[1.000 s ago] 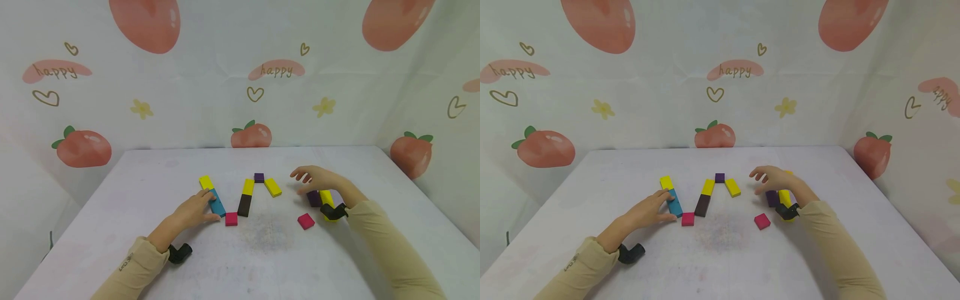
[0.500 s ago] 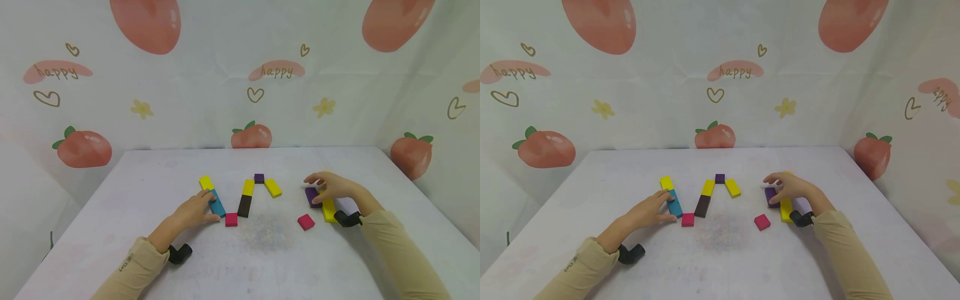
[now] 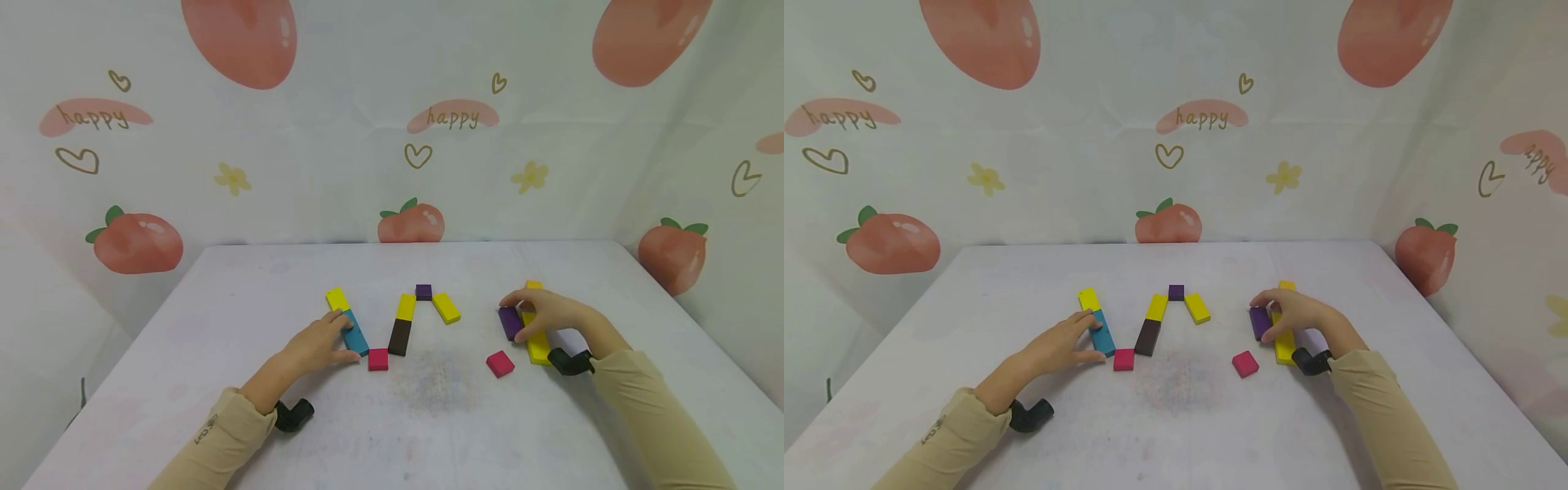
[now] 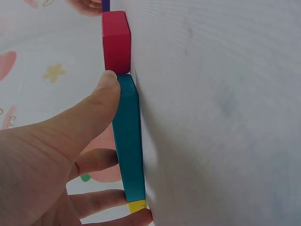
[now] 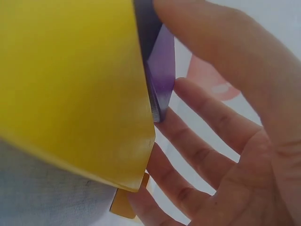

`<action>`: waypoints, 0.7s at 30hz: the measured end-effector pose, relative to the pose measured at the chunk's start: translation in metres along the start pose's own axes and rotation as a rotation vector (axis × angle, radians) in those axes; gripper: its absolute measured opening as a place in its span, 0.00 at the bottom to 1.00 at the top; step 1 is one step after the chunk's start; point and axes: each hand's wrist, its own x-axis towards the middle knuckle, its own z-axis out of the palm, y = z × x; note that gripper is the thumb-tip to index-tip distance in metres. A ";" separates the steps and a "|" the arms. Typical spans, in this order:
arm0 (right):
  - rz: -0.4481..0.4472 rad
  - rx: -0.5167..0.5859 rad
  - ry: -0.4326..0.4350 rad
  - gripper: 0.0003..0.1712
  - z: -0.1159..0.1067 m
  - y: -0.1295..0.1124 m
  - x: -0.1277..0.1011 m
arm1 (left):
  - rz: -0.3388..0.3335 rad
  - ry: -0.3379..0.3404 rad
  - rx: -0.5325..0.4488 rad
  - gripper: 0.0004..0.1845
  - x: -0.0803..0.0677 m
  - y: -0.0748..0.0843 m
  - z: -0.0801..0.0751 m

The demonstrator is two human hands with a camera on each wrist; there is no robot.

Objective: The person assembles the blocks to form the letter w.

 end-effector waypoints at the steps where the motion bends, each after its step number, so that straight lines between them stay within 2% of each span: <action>1: 0.006 0.000 -0.004 0.38 0.000 0.000 0.000 | 0.001 0.001 0.000 0.33 0.000 0.000 0.000; 11: 0.038 -0.016 -0.014 0.38 0.001 -0.001 0.002 | 0.006 0.004 -0.001 0.33 -0.001 0.001 -0.001; 15: 0.004 -0.014 -0.001 0.36 0.001 -0.001 0.001 | 0.005 0.005 -0.002 0.32 -0.001 0.001 0.000; 21: -0.093 -0.022 0.031 0.34 -0.002 -0.006 0.000 | 0.009 0.010 0.006 0.32 0.000 0.000 0.000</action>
